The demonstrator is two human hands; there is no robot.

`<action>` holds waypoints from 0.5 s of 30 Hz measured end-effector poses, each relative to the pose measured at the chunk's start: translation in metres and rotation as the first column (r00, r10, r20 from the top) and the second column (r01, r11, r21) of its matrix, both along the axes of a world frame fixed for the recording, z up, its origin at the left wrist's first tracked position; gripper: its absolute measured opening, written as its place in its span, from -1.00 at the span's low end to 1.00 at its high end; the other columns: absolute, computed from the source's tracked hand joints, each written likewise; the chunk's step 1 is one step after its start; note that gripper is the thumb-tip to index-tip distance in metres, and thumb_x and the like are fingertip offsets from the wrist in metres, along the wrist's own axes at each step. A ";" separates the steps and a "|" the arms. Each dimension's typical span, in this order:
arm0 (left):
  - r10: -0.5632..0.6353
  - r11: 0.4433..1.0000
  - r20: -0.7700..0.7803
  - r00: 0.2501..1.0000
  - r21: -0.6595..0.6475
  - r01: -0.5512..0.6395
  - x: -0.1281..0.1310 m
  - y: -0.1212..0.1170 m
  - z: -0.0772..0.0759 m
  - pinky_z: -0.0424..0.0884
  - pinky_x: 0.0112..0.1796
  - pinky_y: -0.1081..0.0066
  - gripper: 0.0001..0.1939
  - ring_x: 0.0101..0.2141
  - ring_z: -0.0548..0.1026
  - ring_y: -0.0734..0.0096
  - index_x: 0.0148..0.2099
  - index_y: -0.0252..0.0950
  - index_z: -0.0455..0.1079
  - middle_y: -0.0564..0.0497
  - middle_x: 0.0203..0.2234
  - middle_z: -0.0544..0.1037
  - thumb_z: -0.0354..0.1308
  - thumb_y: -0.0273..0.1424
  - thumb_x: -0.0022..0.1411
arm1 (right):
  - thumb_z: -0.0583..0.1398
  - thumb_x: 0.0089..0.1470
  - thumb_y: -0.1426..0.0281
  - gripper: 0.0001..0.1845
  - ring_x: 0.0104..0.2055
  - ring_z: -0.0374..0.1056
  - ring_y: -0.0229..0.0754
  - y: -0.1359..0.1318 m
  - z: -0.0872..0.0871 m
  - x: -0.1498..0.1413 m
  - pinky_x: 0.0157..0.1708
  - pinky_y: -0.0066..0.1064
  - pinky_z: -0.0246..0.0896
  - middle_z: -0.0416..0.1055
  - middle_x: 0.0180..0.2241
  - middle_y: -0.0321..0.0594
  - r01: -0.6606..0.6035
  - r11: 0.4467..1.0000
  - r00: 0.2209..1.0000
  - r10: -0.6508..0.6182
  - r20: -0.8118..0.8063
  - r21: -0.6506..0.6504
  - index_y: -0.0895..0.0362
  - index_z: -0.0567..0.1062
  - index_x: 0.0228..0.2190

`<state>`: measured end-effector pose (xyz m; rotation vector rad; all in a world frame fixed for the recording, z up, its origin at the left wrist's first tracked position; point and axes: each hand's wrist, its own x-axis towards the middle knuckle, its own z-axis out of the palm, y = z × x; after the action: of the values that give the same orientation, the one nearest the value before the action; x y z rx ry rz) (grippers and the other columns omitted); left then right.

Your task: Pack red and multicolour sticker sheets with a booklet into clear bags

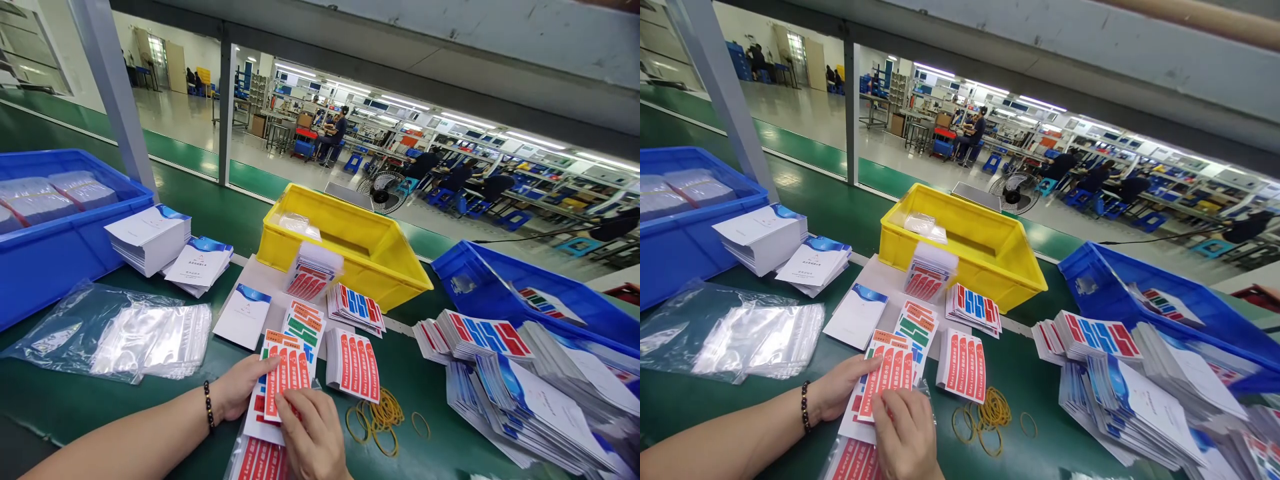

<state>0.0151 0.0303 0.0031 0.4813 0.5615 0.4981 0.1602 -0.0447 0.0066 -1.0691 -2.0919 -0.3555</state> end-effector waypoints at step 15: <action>0.020 0.998 -0.020 1.000 0.063 -0.019 -0.002 -0.002 -0.001 0.33 -0.17 0.31 -0.61 -0.25 0.50 0.18 -0.20 -0.44 0.45 -0.19 -0.30 0.56 0.32 -0.31 -0.08 | 0.02 0.10 0.52 -0.77 -0.39 0.29 -0.18 0.009 -0.007 -0.008 -0.46 -0.34 0.19 0.44 -0.42 -0.13 -0.070 0.993 0.996 0.075 0.048 -0.092 0.20 0.45 -0.26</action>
<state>0.0132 0.0286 0.0020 0.5414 0.5717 0.5311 0.1519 -0.0357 -0.0004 -1.0426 -2.2043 -0.2570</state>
